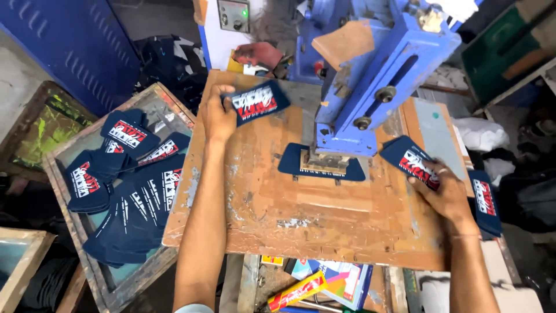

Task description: Printing logos onto fabric panels using a heat press machine.

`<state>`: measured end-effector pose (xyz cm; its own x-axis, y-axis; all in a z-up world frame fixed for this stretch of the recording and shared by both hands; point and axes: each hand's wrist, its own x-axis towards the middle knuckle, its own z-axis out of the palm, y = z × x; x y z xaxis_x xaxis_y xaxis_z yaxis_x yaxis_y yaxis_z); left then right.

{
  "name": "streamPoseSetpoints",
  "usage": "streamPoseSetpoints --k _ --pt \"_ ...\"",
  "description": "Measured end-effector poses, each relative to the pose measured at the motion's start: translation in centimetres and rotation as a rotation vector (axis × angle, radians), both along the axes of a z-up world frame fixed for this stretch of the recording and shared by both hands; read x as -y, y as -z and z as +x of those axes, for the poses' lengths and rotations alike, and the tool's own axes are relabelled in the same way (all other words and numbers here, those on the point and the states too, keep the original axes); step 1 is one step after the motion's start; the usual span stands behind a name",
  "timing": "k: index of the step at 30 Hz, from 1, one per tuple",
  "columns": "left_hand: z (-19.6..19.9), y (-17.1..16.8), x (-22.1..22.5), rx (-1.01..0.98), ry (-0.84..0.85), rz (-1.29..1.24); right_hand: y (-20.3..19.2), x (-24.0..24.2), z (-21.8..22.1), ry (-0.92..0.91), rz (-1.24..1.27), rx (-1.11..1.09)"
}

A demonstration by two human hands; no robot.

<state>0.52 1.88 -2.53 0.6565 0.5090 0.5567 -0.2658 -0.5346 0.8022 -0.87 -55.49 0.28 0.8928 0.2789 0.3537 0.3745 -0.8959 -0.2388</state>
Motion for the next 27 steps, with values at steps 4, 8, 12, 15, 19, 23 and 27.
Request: streamPoseSetpoints --k 4,8,12,15,19,23,27 --pt "-1.3 -0.4 0.1 -0.216 -0.203 0.221 -0.1 0.5 0.1 0.049 0.127 -0.114" --pt "-2.2 -2.7 1.6 -0.092 -0.548 0.565 -0.4 -1.9 -5.0 0.219 0.123 0.037" --pt "-1.3 -1.2 3.0 -0.237 0.004 0.383 -0.8 -6.9 -13.2 -0.011 0.101 0.052" --pt "-1.9 -2.1 6.0 -0.400 0.497 0.290 -1.3 -9.5 -15.5 -0.086 0.152 0.053" --pt "-0.9 0.4 7.8 -0.374 0.682 0.314 -1.1 -12.9 -15.2 -0.101 0.205 0.029" --pt "-0.5 0.9 8.1 -0.377 0.731 0.234 -1.2 -13.4 -15.1 -0.163 0.169 0.026" --pt "-0.9 -0.8 9.3 -0.492 0.710 0.164 -0.6 -12.7 -15.0 -0.165 0.167 0.013"
